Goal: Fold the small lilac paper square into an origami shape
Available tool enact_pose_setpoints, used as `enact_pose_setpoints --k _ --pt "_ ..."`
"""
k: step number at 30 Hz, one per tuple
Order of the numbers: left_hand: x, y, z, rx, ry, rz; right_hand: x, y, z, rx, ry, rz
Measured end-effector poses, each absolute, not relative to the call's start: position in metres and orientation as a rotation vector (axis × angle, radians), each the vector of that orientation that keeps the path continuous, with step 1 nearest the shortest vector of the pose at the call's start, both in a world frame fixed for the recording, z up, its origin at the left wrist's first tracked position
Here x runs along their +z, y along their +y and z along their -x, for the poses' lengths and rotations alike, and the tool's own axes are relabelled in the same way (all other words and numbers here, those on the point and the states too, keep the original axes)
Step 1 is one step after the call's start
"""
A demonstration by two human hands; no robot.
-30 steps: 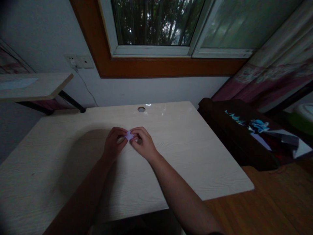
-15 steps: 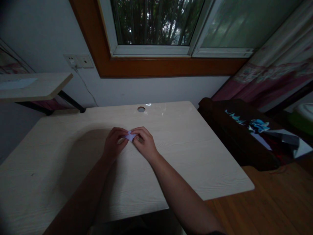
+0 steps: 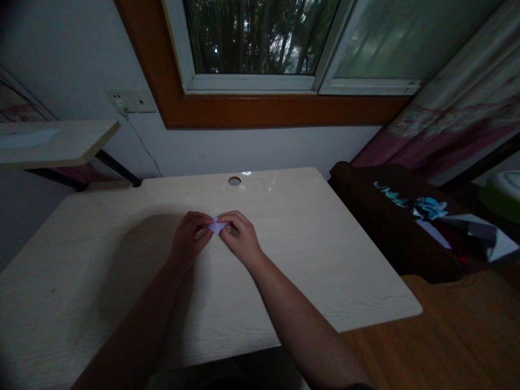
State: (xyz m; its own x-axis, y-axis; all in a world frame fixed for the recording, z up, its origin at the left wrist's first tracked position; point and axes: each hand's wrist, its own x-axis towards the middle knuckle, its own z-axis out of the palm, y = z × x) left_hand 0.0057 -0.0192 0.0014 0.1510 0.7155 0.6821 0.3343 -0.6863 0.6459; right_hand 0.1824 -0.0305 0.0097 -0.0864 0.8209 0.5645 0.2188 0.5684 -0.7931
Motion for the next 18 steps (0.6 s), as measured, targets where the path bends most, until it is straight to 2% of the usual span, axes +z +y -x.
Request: enact_pose_setpoints --k 18 --pt "0.0099 -0.0215 -0.0056 1.565 1.05 -2.143 0.0123 -0.0309 -0.1843 0.625 -1.63 0.897"
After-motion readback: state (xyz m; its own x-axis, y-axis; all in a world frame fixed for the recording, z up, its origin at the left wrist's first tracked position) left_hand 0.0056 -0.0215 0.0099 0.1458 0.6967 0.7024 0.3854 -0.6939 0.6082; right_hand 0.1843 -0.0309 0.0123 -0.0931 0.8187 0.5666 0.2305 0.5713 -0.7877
